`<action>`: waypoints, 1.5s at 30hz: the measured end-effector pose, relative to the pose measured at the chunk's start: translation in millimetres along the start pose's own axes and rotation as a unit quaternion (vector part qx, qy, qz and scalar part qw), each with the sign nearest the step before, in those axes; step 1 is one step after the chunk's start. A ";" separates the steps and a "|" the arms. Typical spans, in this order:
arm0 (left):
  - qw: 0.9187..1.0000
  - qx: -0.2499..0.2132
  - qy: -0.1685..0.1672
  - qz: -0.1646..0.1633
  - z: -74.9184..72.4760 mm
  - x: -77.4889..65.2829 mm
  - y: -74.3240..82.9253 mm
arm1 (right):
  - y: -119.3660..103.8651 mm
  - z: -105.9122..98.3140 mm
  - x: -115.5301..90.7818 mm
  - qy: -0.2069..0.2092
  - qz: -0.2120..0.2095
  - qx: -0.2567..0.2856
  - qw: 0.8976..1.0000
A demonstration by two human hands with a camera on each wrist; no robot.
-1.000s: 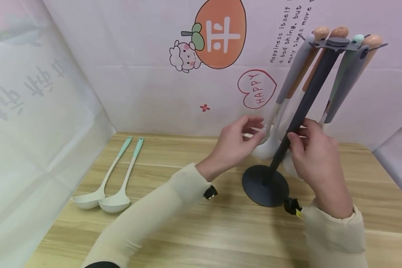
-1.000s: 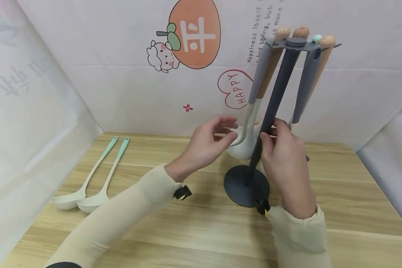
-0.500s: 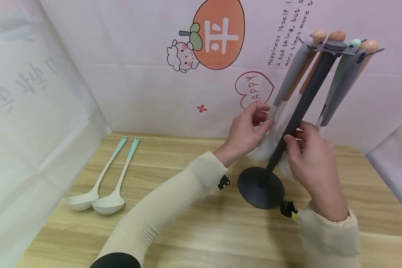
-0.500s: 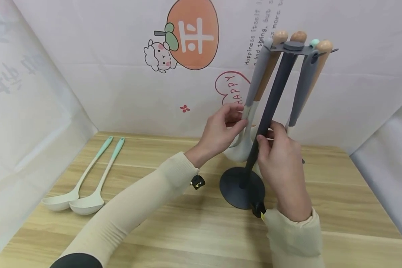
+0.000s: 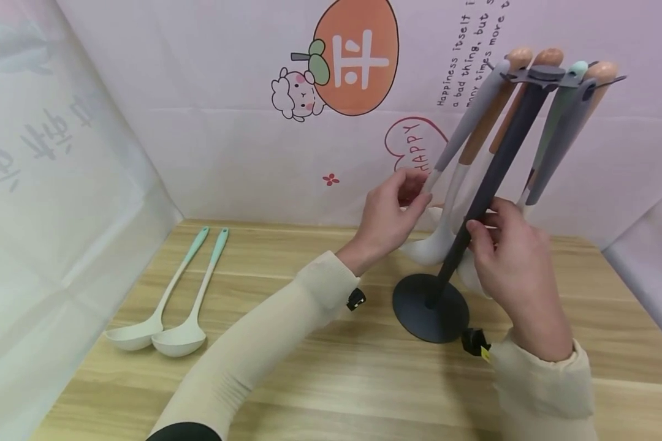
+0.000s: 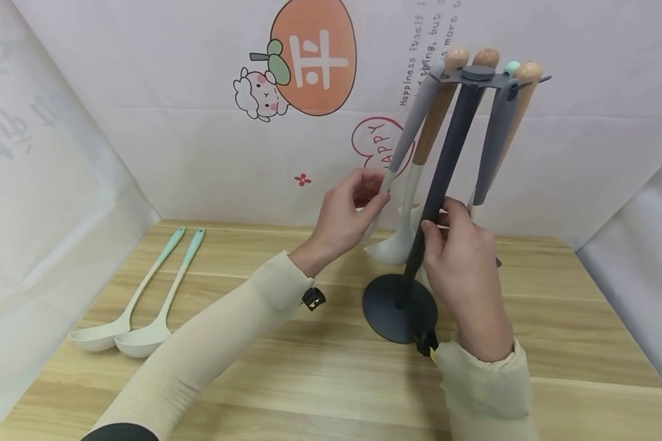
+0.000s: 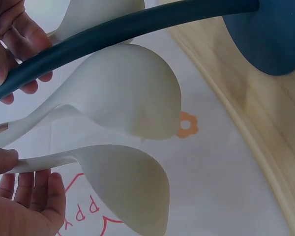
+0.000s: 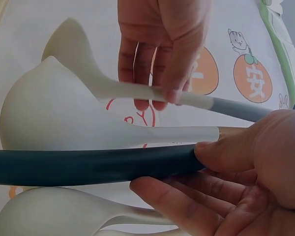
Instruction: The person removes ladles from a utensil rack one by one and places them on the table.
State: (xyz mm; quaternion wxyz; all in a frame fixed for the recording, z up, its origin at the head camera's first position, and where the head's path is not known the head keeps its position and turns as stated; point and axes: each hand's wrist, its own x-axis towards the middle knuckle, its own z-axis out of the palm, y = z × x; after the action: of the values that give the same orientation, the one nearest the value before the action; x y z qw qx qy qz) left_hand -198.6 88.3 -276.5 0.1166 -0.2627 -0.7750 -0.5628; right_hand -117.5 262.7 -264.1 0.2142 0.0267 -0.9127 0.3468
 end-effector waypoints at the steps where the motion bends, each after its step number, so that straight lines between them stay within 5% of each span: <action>1: 1.000 0.002 0.000 0.003 -1.4 -1.0 -0.4 | 0.2 0.2 -0.1 0.001 -0.001 0.001 1.000; 9: 0.999 0.016 -0.014 0.024 -12.1 -8.4 -0.3 | -0.1 0.1 -0.1 -0.002 -0.003 0.002 1.000; 32: 0.999 0.018 -0.037 -0.003 -21.4 -16.4 0.1 | -1.4 0.5 -1.1 -0.014 0.004 0.003 1.000; 45: 0.999 0.026 -0.031 0.028 -23.1 -16.8 4.2 | -0.7 1.0 -1.1 -0.008 0.000 0.002 1.000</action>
State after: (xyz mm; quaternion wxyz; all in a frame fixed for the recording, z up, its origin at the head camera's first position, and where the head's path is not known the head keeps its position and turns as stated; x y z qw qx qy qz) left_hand -185.0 63.0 -273.2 0.1153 -0.2988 -0.7846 -0.5309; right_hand -116.7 261.4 -264.8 0.2067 0.0298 -0.9137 0.3485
